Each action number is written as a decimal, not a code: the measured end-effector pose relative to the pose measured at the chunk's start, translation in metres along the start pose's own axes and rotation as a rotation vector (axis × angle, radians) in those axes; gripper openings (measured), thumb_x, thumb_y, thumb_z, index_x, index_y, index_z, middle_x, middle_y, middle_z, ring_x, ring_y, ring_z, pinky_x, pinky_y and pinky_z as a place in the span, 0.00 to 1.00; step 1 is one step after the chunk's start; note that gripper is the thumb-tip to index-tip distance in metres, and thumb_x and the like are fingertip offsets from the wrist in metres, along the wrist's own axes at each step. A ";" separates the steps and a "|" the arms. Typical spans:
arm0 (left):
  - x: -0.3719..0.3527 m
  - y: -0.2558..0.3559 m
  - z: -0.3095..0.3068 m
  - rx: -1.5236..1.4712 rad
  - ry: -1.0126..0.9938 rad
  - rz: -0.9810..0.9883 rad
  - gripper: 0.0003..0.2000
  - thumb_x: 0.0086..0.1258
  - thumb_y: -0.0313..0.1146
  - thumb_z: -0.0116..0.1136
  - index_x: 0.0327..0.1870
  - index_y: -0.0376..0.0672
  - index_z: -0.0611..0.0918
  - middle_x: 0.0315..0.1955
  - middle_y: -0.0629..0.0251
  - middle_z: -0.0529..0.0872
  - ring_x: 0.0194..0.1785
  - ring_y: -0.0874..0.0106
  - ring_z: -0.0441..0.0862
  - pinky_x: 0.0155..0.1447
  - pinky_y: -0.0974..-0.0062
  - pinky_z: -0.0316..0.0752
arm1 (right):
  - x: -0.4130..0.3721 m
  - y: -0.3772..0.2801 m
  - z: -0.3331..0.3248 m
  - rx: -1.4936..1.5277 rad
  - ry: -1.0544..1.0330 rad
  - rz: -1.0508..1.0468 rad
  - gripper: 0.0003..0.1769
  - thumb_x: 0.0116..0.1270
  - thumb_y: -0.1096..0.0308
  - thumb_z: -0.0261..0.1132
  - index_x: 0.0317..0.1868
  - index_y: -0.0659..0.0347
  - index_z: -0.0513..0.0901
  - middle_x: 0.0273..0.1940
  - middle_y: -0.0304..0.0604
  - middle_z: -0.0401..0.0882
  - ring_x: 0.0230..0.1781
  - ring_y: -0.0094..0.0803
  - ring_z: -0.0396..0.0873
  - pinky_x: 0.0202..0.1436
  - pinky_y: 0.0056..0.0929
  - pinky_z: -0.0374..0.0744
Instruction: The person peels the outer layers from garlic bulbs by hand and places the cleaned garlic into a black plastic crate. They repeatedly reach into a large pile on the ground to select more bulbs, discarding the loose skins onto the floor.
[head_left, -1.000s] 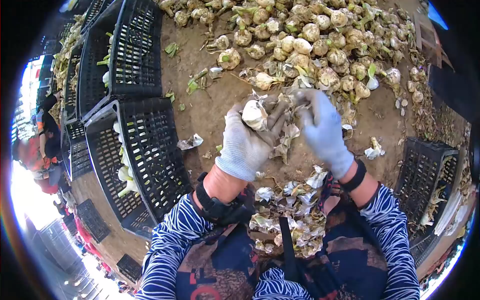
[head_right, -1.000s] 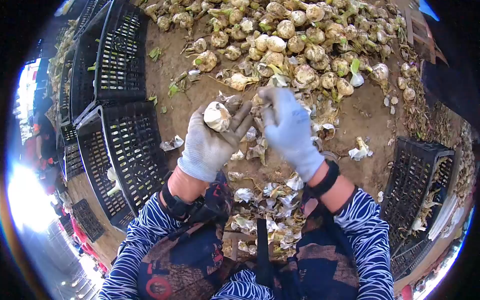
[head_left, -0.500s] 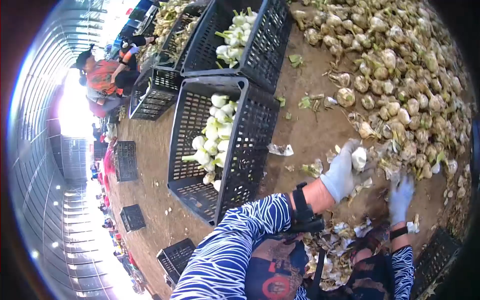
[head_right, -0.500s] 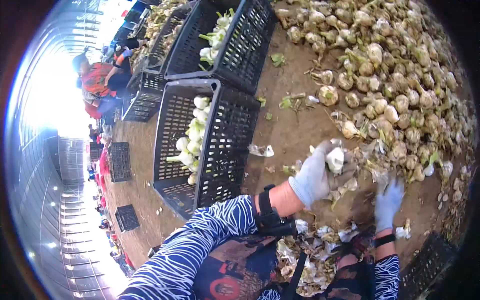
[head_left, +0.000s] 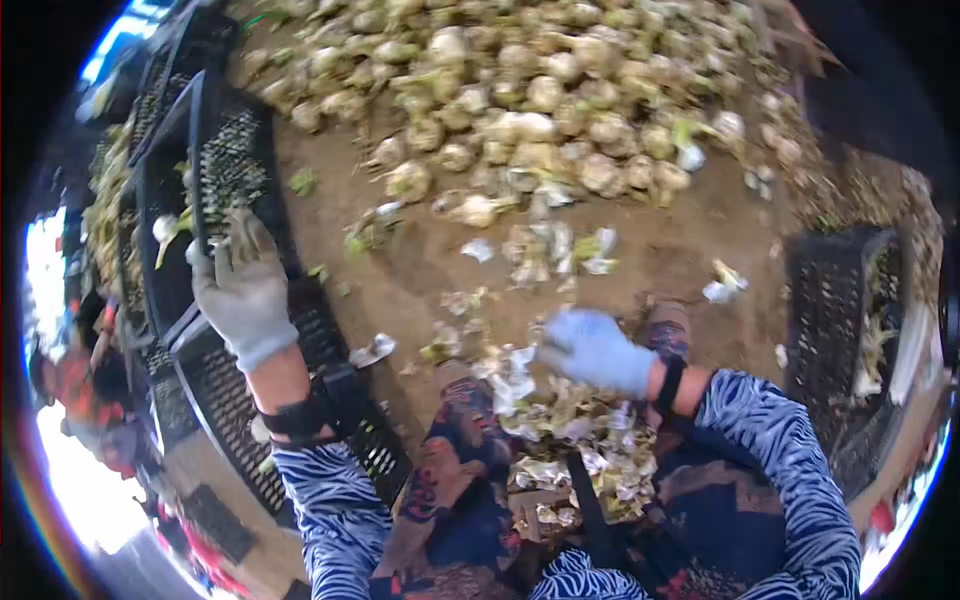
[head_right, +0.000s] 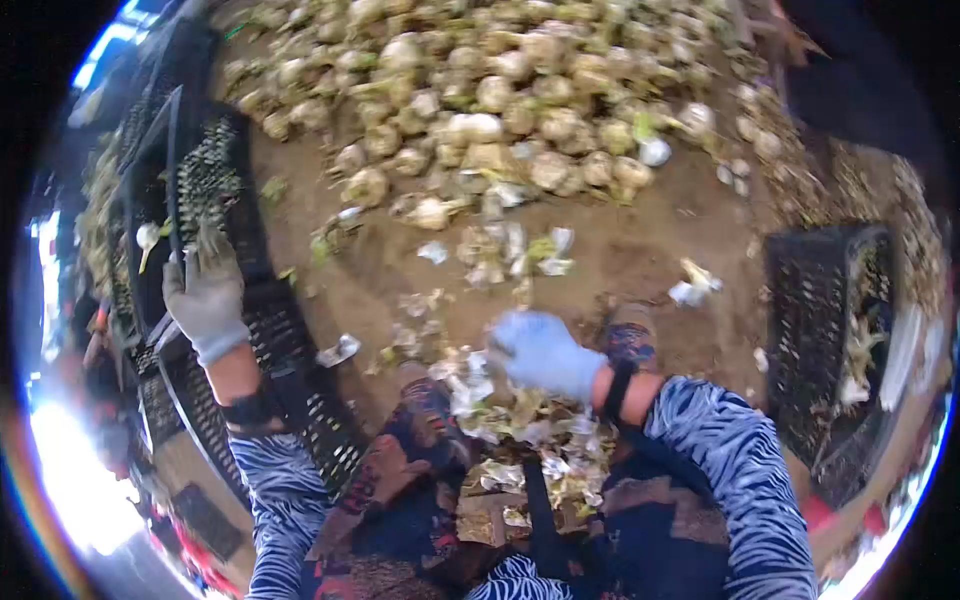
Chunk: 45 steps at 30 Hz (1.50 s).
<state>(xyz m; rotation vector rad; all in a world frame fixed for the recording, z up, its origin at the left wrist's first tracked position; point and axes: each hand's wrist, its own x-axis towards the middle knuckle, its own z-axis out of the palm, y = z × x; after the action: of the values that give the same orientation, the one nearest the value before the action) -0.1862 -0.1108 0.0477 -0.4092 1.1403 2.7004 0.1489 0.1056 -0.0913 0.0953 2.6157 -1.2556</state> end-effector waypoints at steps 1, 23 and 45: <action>0.003 -0.020 -0.017 0.099 0.023 -0.056 0.18 0.76 0.43 0.50 0.55 0.37 0.78 0.50 0.47 0.84 0.57 0.57 0.81 0.62 0.64 0.75 | 0.005 0.010 -0.012 -0.025 0.213 0.070 0.16 0.65 0.52 0.64 0.41 0.55 0.80 0.37 0.51 0.80 0.42 0.53 0.80 0.44 0.47 0.79; -0.033 -0.259 -0.021 1.831 -0.798 0.394 0.34 0.53 0.24 0.63 0.67 0.44 0.70 0.56 0.48 0.76 0.60 0.48 0.75 0.63 0.59 0.73 | 0.114 0.084 -0.057 0.244 0.809 0.459 0.48 0.61 0.37 0.66 0.74 0.56 0.63 0.67 0.71 0.62 0.68 0.63 0.65 0.71 0.47 0.67; -0.073 -0.149 -0.026 1.165 -0.417 0.227 0.28 0.67 0.16 0.53 0.71 0.33 0.67 0.69 0.55 0.71 0.69 0.65 0.71 0.73 0.69 0.65 | 0.039 0.219 -0.209 0.344 0.622 0.534 0.37 0.57 0.49 0.73 0.59 0.68 0.77 0.49 0.54 0.84 0.41 0.37 0.83 0.44 0.33 0.81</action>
<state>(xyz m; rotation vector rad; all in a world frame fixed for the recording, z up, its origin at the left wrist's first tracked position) -0.0722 -0.0313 -0.0468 0.4539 2.3356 1.6359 0.1078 0.4041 -0.1415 1.3341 2.4883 -1.6171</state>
